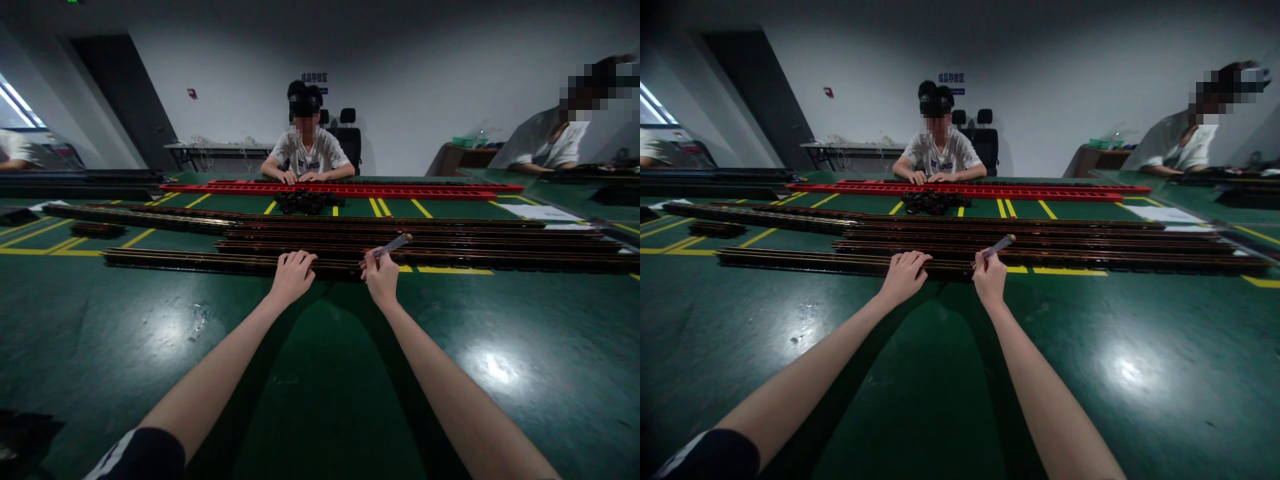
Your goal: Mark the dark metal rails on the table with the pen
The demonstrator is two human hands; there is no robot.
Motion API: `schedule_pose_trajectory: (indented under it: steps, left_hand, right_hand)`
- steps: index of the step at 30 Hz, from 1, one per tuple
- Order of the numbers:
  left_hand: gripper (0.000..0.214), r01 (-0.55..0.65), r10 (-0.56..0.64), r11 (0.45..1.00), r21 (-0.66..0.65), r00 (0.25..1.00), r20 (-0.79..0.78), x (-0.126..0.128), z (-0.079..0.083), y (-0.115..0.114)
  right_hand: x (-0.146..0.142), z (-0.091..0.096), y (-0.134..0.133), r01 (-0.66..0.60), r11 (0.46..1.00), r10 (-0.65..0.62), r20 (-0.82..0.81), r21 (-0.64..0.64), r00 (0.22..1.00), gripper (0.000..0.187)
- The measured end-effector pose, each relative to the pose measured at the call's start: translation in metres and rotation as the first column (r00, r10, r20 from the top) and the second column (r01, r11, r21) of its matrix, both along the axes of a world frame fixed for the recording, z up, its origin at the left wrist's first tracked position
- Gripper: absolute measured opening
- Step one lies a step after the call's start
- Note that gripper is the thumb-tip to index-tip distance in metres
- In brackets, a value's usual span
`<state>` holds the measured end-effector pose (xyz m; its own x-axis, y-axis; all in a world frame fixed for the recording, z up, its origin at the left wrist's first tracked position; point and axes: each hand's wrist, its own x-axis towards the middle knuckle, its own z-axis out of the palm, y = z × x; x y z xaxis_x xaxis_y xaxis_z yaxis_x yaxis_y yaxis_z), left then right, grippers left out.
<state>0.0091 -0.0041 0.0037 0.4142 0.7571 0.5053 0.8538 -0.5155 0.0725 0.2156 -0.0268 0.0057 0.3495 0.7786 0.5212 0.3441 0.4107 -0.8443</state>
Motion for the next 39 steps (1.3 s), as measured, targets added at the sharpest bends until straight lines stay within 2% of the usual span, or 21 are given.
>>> schedule_pose_trajectory:
  steps: [4,32,39]
  left_hand:
    - [0.034,0.005,-0.005,1.000,-0.001,1.000,0.003,-0.0005,-0.0001,0.0002]
    - [0.032,0.018,-0.018,1.000,0.006,0.999,0.033,-0.0014,-0.0004,0.0001]
    - [0.035,0.008,-0.007,1.000,0.019,1.000,-0.014,0.0003,-0.0013,-0.0001]
  right_hand:
    - [0.0004,0.0005,-0.0002,-0.037,0.999,0.036,-0.015,-0.029,0.999,0.046]
    - [-0.0011,-0.0013,0.0006,-0.037,0.999,0.037,-0.089,-0.001,0.995,0.049]
    - [-0.0006,-0.0007,-0.0009,-0.045,0.999,0.045,-0.082,0.006,0.996,0.049]
